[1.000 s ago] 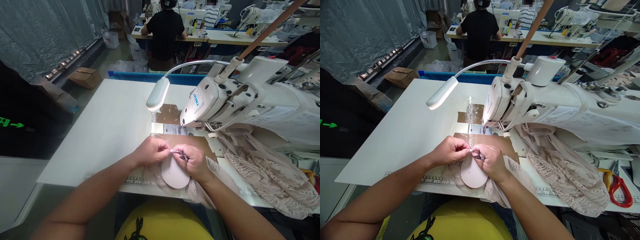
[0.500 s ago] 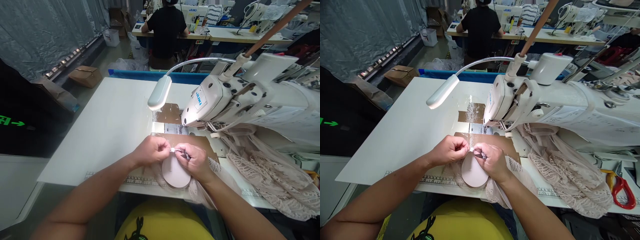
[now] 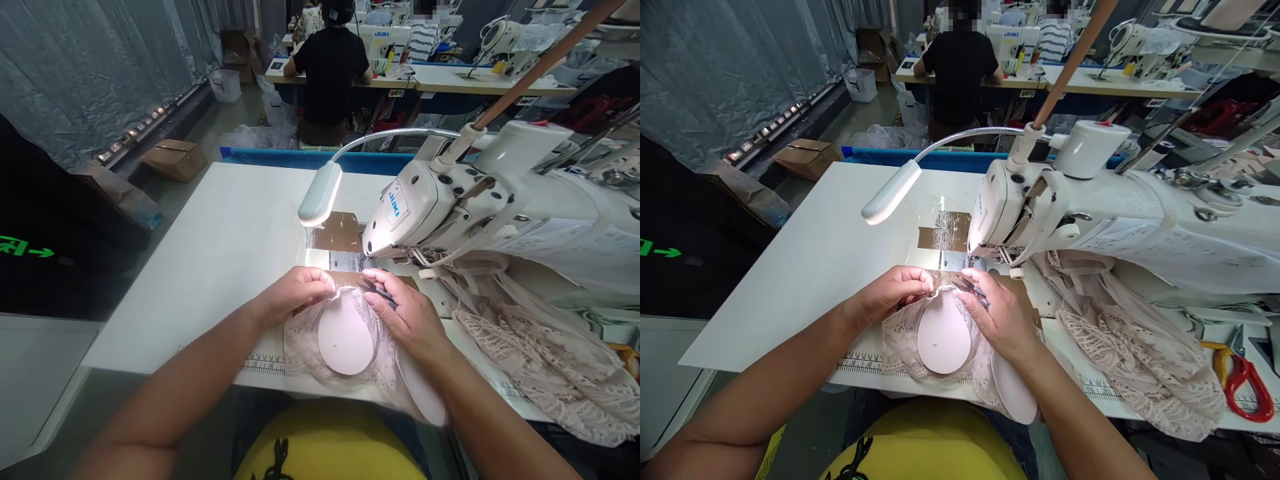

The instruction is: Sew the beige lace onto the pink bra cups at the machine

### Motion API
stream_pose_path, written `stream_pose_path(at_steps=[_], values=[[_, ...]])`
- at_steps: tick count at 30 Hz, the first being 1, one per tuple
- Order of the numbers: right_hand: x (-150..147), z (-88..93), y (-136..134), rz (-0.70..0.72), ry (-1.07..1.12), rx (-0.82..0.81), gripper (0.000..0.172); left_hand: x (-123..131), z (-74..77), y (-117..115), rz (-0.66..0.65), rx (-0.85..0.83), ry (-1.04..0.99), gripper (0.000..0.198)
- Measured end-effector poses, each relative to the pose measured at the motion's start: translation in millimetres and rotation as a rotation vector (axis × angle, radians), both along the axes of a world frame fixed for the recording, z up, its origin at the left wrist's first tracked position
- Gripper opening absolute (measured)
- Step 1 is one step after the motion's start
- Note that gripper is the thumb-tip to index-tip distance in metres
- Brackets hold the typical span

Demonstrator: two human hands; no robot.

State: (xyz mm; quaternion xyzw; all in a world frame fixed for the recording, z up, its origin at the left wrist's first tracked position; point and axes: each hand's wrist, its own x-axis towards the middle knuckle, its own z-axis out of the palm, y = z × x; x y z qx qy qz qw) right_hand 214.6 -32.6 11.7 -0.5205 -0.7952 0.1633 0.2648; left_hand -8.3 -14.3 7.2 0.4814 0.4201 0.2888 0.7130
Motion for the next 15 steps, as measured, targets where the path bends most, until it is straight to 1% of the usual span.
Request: stream_pose_path(at_steps=[4,7,11,15], values=[[-1,15.6,-7,0.068,-0.106,0.008,0.032,0,-0.9,-1,0.012,0.049,0.009,0.020],[-8,19.6,-11,0.104,-0.150,0.012,0.028,0,-1.7,-2,0.000,0.098,0.028,0.022],[-18,15.5,-12,0.114,-0.225,0.064,0.024,-1,-0.6,-3,-0.015,0.129,0.070,0.023],[-23,7.2,-10,0.113,-0.296,0.125,0.026,-1,0.4,-4,-0.031,0.144,0.078,0.026]])
